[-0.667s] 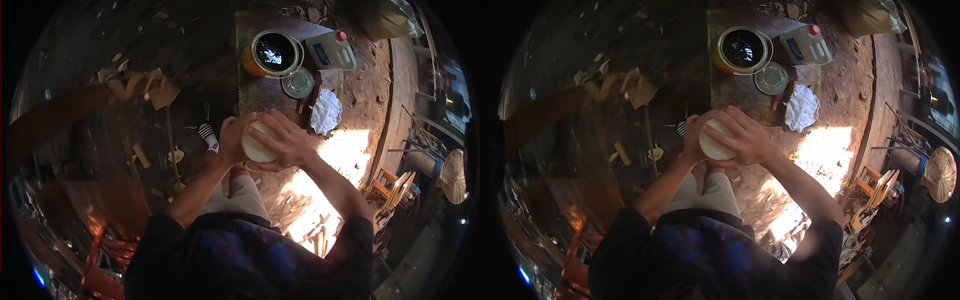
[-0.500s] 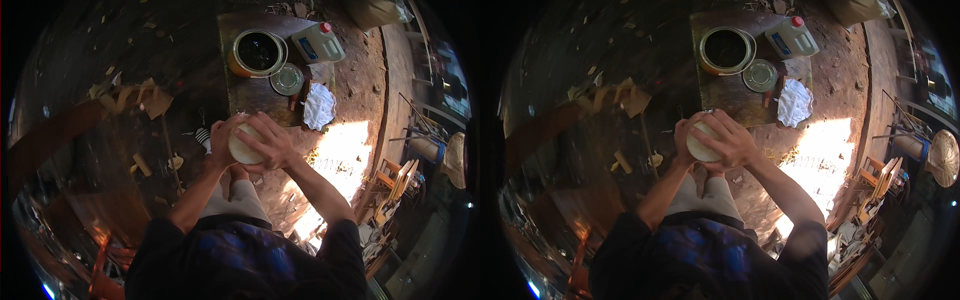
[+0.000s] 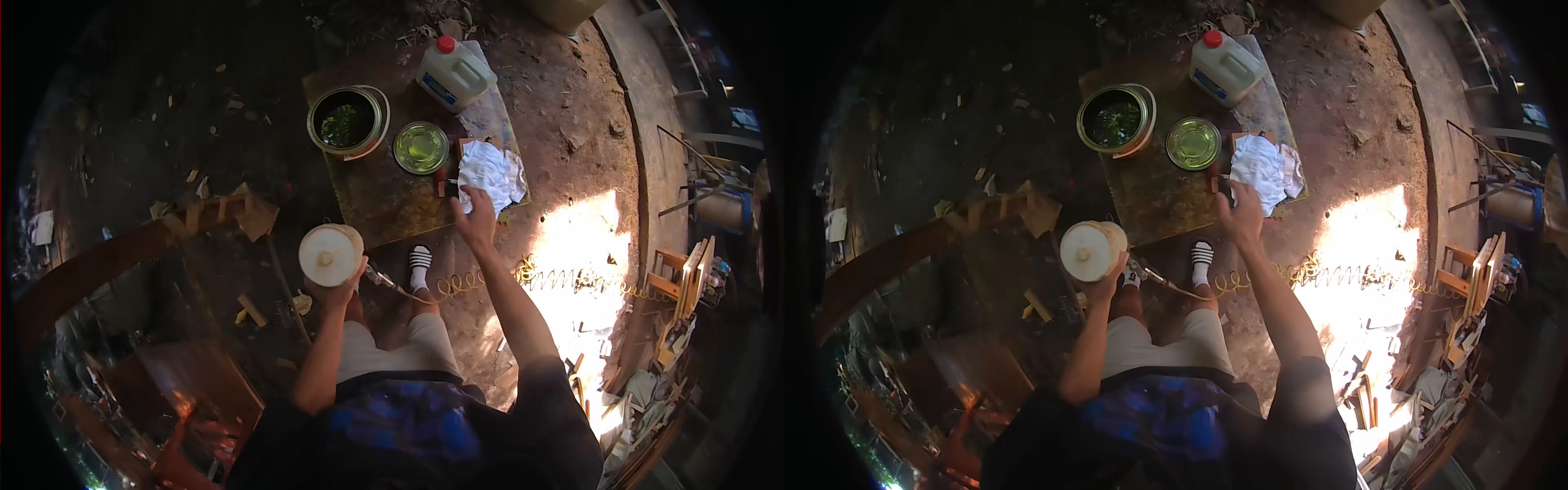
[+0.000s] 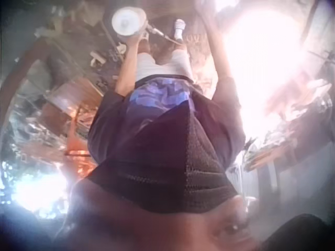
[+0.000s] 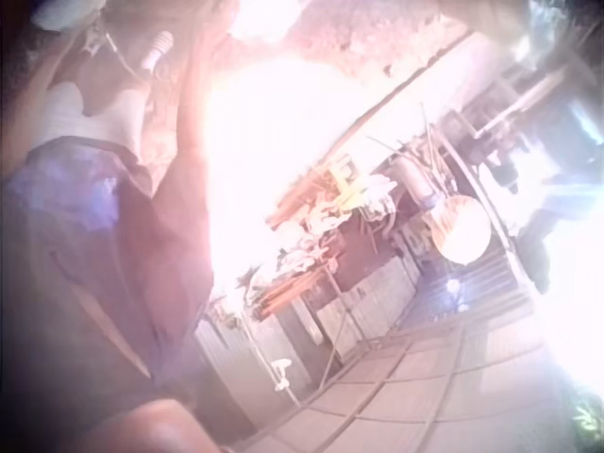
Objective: Finish a wooden chair using a spray gun.
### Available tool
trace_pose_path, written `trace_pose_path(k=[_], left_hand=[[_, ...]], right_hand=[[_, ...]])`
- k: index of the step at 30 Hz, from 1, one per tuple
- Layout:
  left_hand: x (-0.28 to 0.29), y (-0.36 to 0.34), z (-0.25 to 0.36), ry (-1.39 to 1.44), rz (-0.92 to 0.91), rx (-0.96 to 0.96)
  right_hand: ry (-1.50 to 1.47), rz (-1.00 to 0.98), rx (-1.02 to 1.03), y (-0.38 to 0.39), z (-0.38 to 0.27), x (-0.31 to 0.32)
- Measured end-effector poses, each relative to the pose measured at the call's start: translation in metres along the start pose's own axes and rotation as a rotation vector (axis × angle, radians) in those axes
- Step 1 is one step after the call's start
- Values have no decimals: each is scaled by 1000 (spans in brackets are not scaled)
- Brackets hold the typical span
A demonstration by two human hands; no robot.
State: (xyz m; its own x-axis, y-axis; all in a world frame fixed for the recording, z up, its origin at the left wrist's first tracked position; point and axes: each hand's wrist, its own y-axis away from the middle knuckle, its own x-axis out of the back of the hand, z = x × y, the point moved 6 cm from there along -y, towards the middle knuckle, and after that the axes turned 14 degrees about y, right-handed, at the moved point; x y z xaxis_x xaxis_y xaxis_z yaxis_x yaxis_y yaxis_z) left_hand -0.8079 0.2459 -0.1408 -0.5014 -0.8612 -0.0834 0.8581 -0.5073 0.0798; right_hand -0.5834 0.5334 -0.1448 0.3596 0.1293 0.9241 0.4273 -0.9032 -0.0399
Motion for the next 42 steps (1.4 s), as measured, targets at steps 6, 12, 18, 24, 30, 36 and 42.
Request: trace_pose_path(k=[6, 12, 18, 24, 30, 36, 42], left_hand=[[-42, 40, 49, -313, 187, -144], [-151, 81, 54, -192, 17, -117], [-269, 114, 46, -145, -213, -233], [-367, 137, 68, -124, -372, -203], [-450, 173, 85, -349, -584, -275], [-465, 111, -1, -396, -744, -259], [-406, 12, -160, -1026, -425, 91]], right_hand=[[-370, -693, 74, 23, 64, -22], [-669, -614, 412, 115, -7, 37], [-837, -465, -69, 123, 79, 56], [-426, -190, 157, 134, 163, 111], [-694, -51, -263, 141, 228, 96], [-725, 187, -459, 174, 308, 97], [-566, 11, -721, 242, 363, 67]])
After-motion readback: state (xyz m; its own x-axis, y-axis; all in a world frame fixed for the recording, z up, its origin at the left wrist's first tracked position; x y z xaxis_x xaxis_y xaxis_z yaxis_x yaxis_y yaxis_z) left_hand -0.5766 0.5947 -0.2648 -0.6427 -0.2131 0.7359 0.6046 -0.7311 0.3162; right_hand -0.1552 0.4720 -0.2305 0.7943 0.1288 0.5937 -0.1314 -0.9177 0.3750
